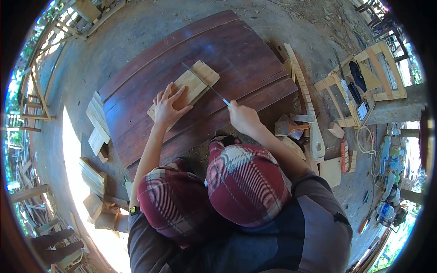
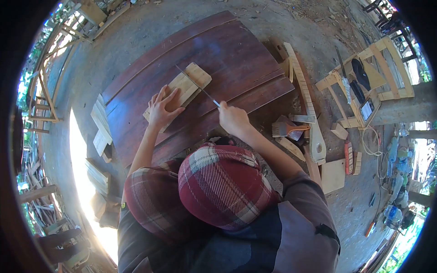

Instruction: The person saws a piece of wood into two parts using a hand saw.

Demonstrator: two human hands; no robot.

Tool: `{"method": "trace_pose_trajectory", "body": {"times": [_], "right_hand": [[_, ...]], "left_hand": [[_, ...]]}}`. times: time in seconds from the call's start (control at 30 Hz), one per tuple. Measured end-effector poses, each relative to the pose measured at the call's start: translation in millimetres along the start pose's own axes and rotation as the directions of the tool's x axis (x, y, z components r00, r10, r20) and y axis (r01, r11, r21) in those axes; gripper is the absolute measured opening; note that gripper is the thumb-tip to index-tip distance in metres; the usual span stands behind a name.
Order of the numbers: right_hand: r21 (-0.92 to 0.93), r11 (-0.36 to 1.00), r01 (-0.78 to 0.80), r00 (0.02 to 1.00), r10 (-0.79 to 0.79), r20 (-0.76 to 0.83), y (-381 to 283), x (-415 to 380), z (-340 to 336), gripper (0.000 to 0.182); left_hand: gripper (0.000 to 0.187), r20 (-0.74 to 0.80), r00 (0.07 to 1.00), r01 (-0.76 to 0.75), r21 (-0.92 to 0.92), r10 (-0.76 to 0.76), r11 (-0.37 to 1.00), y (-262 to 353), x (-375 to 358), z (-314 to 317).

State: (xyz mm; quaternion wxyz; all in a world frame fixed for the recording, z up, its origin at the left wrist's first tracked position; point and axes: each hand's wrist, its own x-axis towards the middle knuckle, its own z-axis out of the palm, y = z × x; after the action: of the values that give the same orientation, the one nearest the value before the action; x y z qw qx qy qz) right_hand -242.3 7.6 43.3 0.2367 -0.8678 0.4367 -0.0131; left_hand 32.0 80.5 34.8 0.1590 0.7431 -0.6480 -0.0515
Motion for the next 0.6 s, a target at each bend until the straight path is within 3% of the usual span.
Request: {"method": "trace_pose_trajectory", "body": {"times": [0.13, 0.23, 0.6], "right_hand": [[0.021, 1.000, -0.013, 0.999, 0.014, -0.043, -22.7, 51.5, 17.2, 0.025], [0.022, 0.999, -0.035, 0.999, 0.036, -0.034, -21.8, 47.1, 18.7, 0.025], [0.002, 0.999, -0.055, 0.998, 0.055, 0.018, 12.7, -56.3, -3.2, 0.021]], "left_hand": [[0.068, -0.005, 1.000, 0.014, 0.025, -0.014, 1.000, 1.5, 0.5, 1.0], [0.068, 0.004, 0.999, 0.032, 0.026, -0.032, 0.999, 3.6, -0.2, -0.1], [0.065, -0.008, 0.999, 0.031, -0.020, -0.031, 0.999, 1.1, 1.6, 2.4]]}}
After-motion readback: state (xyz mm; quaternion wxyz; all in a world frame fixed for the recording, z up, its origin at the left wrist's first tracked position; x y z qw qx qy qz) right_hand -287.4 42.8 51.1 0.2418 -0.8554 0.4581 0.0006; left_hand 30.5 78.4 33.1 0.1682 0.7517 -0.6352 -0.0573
